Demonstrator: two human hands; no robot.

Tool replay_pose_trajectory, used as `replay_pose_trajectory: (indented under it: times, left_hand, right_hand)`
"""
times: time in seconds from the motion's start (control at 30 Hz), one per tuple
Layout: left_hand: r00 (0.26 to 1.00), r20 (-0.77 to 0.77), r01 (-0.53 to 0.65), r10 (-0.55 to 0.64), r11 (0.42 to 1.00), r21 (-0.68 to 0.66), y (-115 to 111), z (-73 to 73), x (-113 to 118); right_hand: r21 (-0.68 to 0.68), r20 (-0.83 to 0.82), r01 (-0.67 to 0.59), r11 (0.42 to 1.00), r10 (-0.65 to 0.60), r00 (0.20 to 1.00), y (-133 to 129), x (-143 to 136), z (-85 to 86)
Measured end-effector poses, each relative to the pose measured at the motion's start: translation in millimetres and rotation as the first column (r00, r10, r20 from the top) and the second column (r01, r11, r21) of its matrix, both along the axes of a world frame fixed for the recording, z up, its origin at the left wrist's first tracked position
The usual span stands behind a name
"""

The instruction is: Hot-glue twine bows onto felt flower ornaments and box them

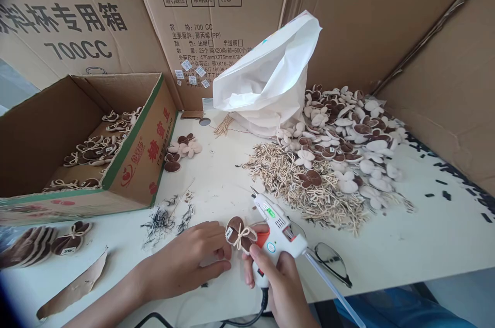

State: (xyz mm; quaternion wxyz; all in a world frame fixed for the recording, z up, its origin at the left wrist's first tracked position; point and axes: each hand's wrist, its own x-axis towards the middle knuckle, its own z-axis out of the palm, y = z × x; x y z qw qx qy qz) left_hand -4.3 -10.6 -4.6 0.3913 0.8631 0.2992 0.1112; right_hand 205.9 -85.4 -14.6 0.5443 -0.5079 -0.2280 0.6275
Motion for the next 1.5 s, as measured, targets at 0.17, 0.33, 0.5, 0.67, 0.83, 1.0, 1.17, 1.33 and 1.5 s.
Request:
replay_pose_trajectory:
  times: [0.17,0.33,0.5,0.67,0.83,1.0,1.17,1.33,1.5]
  left_hand:
    - [1.000,-0.020,0.004,-0.004,1.000,0.024,0.0,-0.5,0.1]
    - [0.999,-0.032,0.008,-0.007,1.000,0.016,0.0,1.1,-0.2]
    - [1.000,-0.026,0.012,-0.011,1.000,0.025,-0.7,2.4,-1.3]
    - [1.000,-0.023,0.019,-0.018,0.999,0.026,-0.8,1.2,-1.7]
    - [0.999,-0.035,0.013,-0.012,1.000,0.018,-0.6,3.4,-1.3]
    - [0.999,-0.038,0.006,-0.005,1.000,0.014,-0.9,3.9,-2.2]
    - [0.999,-0.039,0.010,-0.010,1.000,0.024,-2.3,1.9,-2.0]
    - [0.999,-0.034,0.018,-0.017,0.999,0.032,-2.4,0.7,-1.7]
    - [0.999,-0.037,0.017,-0.015,0.998,0.054,-2.2,1.5,-2.2]
  right_hand:
    - [-0.009,0.003,0.032,0.999,-0.032,0.999,0.4,-1.5,0.7]
    - [-0.013,0.005,0.073,0.997,-0.073,0.997,-0.1,-3.1,0.2]
    - [0.002,0.009,0.060,0.998,-0.060,0.998,-0.4,-2.1,0.0]
    - [-0.002,0.019,0.038,0.999,-0.038,0.999,-0.7,-0.8,-1.9]
    - [0.004,-0.005,0.048,0.999,-0.048,0.999,-0.9,-1.1,-2.6]
    - [0.005,-0.010,0.042,0.999,-0.042,0.999,-0.4,-0.8,-2.7]
    - [0.013,0.000,0.027,1.000,-0.027,1.000,-0.1,-0.7,-1.7]
    - [0.001,0.019,0.027,1.000,-0.027,0.999,0.8,-1.9,1.4]
    - [-0.010,0.009,0.025,1.000,-0.024,1.000,1.3,-2.2,2.8]
